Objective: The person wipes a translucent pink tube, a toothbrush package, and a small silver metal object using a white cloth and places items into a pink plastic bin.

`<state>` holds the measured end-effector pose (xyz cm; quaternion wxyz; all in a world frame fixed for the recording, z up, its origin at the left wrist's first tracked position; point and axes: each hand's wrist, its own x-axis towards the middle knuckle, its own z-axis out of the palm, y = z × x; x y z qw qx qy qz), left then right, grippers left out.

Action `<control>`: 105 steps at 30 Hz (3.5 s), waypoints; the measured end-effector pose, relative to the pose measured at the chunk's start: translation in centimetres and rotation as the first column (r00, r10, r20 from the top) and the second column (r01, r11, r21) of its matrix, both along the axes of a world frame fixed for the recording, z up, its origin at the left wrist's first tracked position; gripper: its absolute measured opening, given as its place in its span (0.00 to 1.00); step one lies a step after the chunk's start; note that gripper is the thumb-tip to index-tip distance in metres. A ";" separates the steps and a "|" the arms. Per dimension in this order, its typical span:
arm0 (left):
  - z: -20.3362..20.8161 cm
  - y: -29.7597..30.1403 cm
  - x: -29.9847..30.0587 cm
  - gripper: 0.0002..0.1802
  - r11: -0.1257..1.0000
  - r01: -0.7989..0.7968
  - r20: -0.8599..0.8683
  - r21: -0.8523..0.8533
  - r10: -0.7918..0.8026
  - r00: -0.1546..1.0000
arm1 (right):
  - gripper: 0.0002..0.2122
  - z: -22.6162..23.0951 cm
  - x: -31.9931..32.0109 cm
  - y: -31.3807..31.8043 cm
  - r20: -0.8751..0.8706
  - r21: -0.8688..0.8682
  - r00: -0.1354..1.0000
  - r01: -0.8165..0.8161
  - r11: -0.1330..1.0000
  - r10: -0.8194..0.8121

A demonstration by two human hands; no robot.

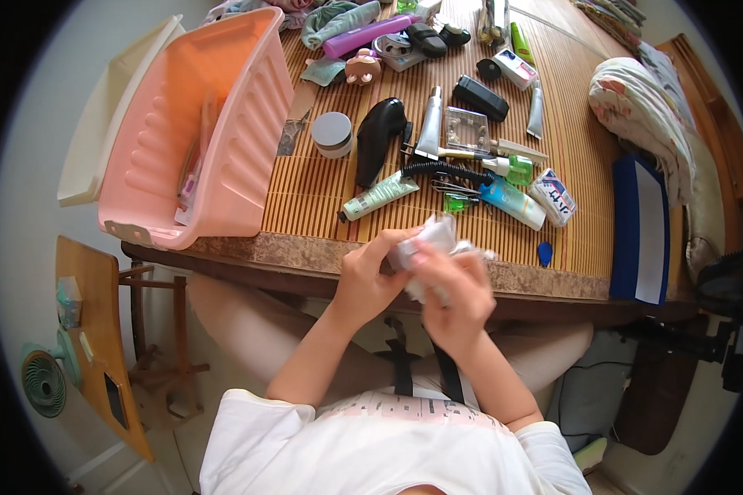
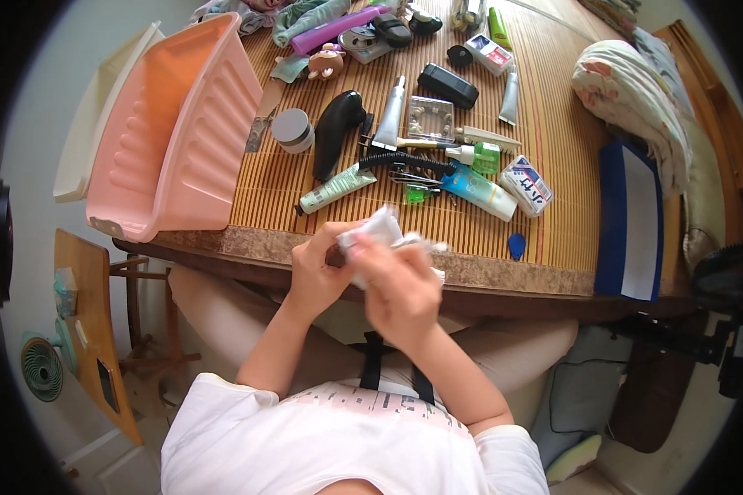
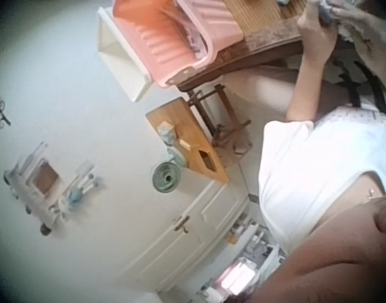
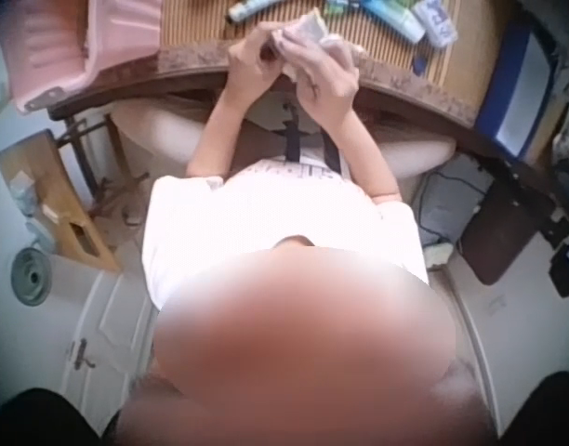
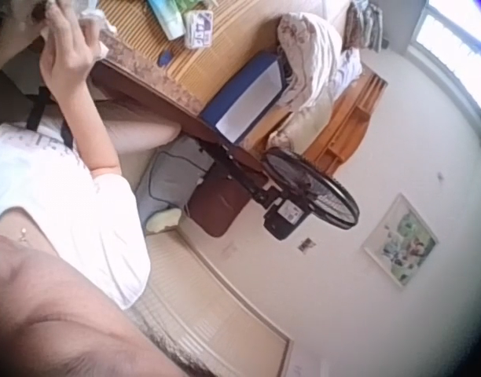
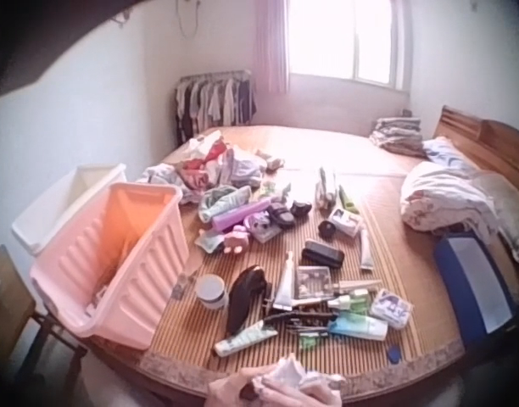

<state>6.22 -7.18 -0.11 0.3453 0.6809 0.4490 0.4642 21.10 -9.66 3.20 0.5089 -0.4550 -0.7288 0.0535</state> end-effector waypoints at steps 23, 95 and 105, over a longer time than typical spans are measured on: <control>1.6 0.3 -0.1 0.21 0.986 0.059 -0.256 0.156 -0.018 0.967 | 0.10 -1.7 6.9 -0.7 -0.354 -0.506 0.815 0.245 0.827 -0.459; 1.0 -0.3 0.3 0.27 0.995 -0.070 -0.036 -0.072 0.068 0.997 | 0.12 -0.6 2.9 1.8 -0.122 -0.067 0.992 -0.024 0.997 0.016; 1.6 0.7 0.4 0.53 0.997 -0.036 -0.360 0.072 0.059 0.931 | 0.16 -1.0 4.1 0.3 -0.134 -0.210 0.991 -0.059 0.976 0.031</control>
